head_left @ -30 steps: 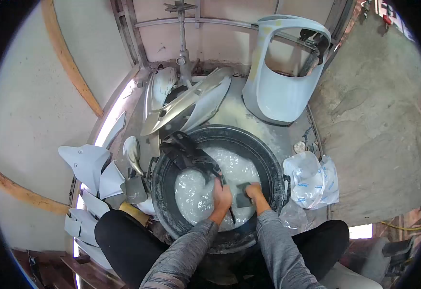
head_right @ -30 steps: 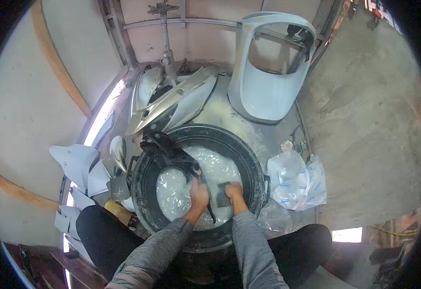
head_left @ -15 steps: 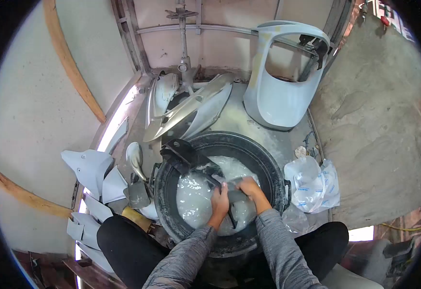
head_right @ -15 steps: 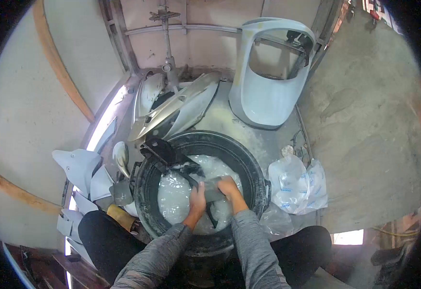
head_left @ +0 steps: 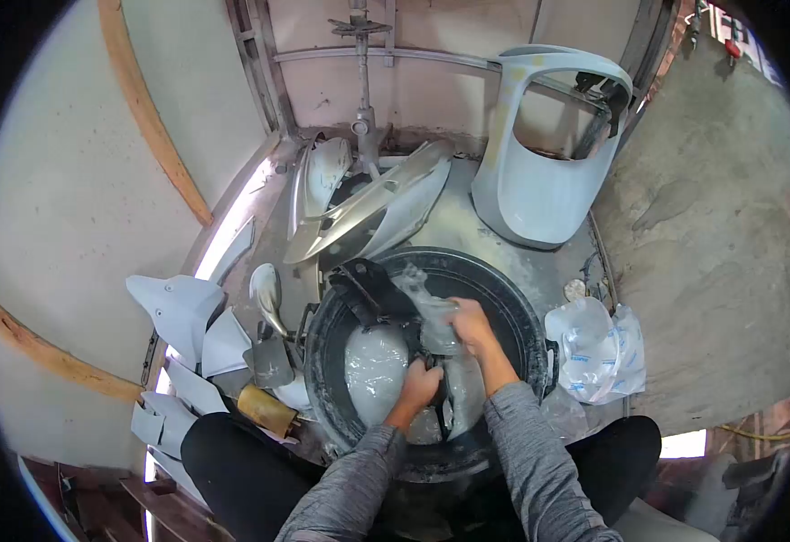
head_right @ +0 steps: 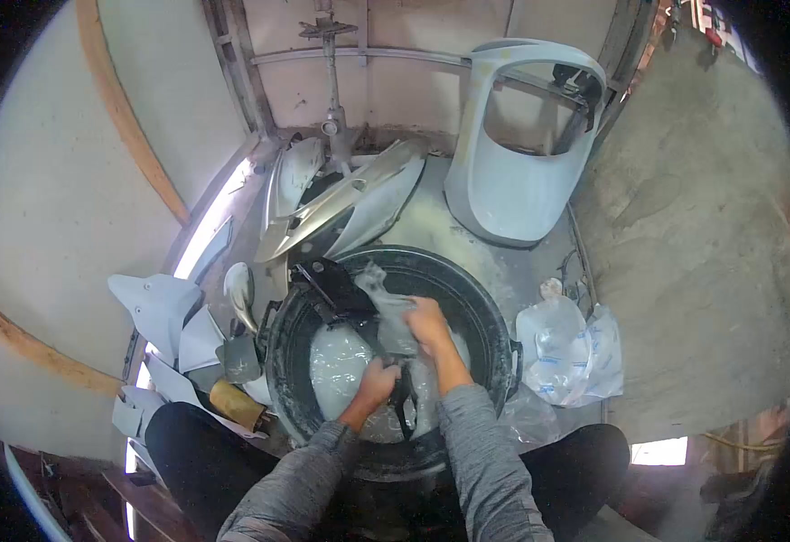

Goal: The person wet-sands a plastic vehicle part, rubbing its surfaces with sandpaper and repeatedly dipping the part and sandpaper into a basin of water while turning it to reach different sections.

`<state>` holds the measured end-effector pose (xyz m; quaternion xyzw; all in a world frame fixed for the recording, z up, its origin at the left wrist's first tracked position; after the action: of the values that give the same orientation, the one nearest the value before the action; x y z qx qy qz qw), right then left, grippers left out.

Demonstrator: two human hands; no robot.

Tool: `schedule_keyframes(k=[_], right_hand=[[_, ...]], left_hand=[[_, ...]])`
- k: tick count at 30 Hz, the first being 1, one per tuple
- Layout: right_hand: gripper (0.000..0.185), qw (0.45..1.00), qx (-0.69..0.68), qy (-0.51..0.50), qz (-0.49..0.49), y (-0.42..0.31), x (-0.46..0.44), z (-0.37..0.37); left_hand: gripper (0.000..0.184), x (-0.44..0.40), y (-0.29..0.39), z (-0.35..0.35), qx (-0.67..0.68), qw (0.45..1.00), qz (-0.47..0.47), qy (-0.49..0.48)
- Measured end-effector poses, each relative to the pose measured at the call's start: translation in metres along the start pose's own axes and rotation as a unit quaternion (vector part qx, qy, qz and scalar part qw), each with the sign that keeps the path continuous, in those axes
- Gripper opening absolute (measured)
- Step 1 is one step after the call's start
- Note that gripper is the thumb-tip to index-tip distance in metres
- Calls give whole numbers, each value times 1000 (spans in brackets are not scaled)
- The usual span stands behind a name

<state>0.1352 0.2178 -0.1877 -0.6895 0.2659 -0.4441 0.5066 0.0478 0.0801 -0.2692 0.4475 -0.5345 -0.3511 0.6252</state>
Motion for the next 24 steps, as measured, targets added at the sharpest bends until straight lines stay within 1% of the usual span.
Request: schedule_keyframes(k=[2,3,4,5,6,7,8,9,10,11,12,13,14,15,16,17,18,19,20,21,22,23,24], right_hand=[[37,994,51,-89,48,-31,8,-19],[37,993,52,-89,50,-26,3,-16],[36,996,58,-57,39,-15,-4,-8],[36,997,64,-25,28,-2,-8,2],[38,996,88,0,14,3,0,8],[38,992,115,46,-29,39,-11,29],[38,983,140,91,-73,77,-22,49],[37,956,209,164,-127,86,-10,53],[37,915,276,234,-179,94,2,57],[36,904,281,244,-211,146,-10,86],[37,891,287,252,-244,194,-27,110],[37,892,286,249,-244,190,-21,102],[37,861,350,270,-252,185,-11,96],[37,824,412,290,-260,184,-5,93],[35,851,383,278,-225,179,-5,93],[35,853,381,278,-226,175,-7,90],[37,932,211,232,-184,165,-9,84],[39,974,35,178,-135,144,-7,75],[38,988,37,111,-105,123,0,66],[38,995,38,45,-76,84,17,47],[38,995,39,48,-81,48,32,33],[38,973,202,-26,-109,13,44,20],[38,919,356,-100,-133,-1,49,15]], left_hand=[[50,-2,-1,6,-23,1000,12,-14],[49,-3,0,8,-48,998,25,-25],[49,15,27,9,20,999,34,-26],[49,11,18,10,22,999,33,-25],[51,0,1,10,20,998,36,-45],[54,-5,-8,10,19,997,39,-64],[54,0,-4,9,19,997,38,-63],[58,8,3,7,106,992,-1,-72],[63,12,9,6,191,978,-40,-79],[63,12,7,7,189,978,-40,-77],[67,12,4,8,215,970,-49,-101],[70,15,10,10,241,961,-60,-125],[69,19,14,12,231,964,-34,-128],[69,18,10,12,230,964,-33,-126],[68,16,6,10,252,959,-27,-129],[67,14,3,9,272,953,-20,-132],[67,18,11,7,270,953,-19,-132],[64,22,24,4,257,963,14,-80],[62,27,34,1,244,968,51,-29],[62,26,33,-2,247,967,55,-31],[62,23,27,-3,228,971,61,-29],[61,20,23,-3,208,976,65,-28],[61,18,25,-3,187,980,67,-27]])
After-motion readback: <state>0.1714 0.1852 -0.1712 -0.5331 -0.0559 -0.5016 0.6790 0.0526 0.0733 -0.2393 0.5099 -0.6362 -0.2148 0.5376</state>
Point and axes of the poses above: each hand's wrist, its own x-axis away from the middle knuckle, its own z-axis out of the back of the hand, y = z × x, the point moved 1 cm from there along -x, towards the middle knuckle, and after that the axes turned 8 degrees about -y, right-handed, at the moved point
